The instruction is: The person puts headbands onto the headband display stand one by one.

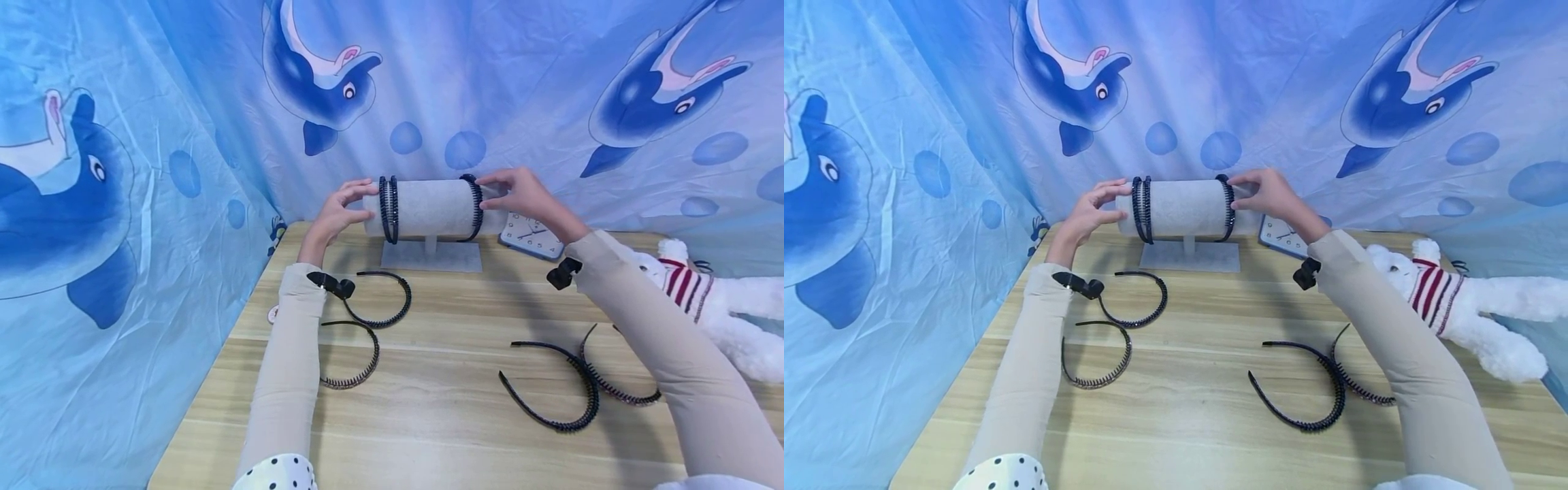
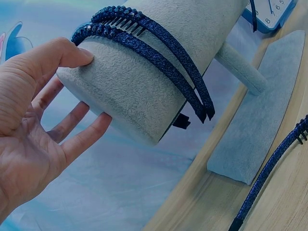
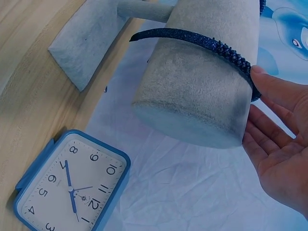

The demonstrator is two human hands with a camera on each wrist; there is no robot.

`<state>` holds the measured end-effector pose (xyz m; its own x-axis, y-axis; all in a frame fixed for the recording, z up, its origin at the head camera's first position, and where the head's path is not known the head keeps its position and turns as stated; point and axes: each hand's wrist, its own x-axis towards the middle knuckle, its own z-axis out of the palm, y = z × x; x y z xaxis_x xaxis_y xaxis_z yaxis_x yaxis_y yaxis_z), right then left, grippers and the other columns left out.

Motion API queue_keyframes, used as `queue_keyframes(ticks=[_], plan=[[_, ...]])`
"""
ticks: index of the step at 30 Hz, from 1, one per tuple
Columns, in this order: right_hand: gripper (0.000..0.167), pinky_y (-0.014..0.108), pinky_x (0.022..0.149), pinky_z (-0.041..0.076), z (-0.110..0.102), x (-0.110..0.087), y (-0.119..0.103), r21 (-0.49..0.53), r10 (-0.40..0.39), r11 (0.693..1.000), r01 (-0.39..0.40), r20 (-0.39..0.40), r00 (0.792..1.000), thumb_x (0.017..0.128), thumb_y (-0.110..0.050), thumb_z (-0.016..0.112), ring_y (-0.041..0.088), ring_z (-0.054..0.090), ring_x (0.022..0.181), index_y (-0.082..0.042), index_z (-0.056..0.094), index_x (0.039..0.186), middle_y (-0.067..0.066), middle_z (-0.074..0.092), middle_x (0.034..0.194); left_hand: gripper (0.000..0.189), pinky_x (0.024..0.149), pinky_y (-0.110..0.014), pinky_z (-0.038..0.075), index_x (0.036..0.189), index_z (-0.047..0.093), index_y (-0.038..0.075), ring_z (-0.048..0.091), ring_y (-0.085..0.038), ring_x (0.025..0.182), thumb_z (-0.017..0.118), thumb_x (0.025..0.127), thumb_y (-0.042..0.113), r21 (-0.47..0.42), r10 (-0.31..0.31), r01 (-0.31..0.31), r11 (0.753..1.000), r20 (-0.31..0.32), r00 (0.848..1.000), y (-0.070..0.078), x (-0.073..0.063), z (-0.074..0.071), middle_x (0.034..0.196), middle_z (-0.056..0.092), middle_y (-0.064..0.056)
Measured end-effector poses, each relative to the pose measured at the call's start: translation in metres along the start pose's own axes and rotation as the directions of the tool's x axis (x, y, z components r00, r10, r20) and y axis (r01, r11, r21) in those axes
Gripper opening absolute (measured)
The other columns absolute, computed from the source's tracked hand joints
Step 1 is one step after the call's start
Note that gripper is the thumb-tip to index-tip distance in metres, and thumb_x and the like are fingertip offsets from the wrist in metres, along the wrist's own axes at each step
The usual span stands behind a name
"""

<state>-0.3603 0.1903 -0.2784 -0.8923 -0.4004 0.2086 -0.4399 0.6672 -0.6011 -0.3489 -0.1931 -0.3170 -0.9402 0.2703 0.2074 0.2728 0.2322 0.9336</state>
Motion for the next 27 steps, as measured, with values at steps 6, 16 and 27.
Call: queue_keyframes(ticks=[6,16,27], plan=[[0.049,0.055,0.117,0.041,0.001,0.006,-0.004,0.046,0.011,0.999,-0.012,0.021,1.000,0.089,-0.009,0.078,0.037,0.047,0.140,-0.003,0.064,0.136,0.021,0.058,0.145,0.052,0.108,-0.037,0.053,0.136,0.061,0.001,0.039,-0.029,0.146,0.072,0.086,-0.005,0.005,0.005,-0.005,1.000,-0.001,1.000,0.000,0.002,-0.001,0.161,0.039,-0.003],[0.049,0.047,0.112,0.047,0.010,0.013,-0.008,0.063,-0.007,0.998,0.004,0.038,0.999,0.089,-0.009,0.078,0.033,0.052,0.136,-0.004,0.064,0.136,0.019,0.058,0.145,0.051,0.110,-0.041,0.052,0.135,0.063,0.006,0.041,-0.025,0.145,0.074,0.086,-0.004,0.002,0.019,-0.019,1.000,-0.032,0.999,-0.023,0.013,-0.002,0.158,0.043,0.005],[0.046,0.042,0.102,0.051,0.018,0.020,-0.023,0.048,-0.044,0.998,0.042,0.041,0.998,0.086,-0.006,0.080,0.034,0.055,0.130,-0.001,0.067,0.130,0.021,0.061,0.142,0.052,0.111,-0.042,0.051,0.136,0.060,-0.001,0.039,-0.030,0.146,0.073,0.086,-0.006,-0.019,-0.003,0.003,1.000,-0.004,1.000,-0.001,0.001,0.000,0.161,0.040,-0.004]])
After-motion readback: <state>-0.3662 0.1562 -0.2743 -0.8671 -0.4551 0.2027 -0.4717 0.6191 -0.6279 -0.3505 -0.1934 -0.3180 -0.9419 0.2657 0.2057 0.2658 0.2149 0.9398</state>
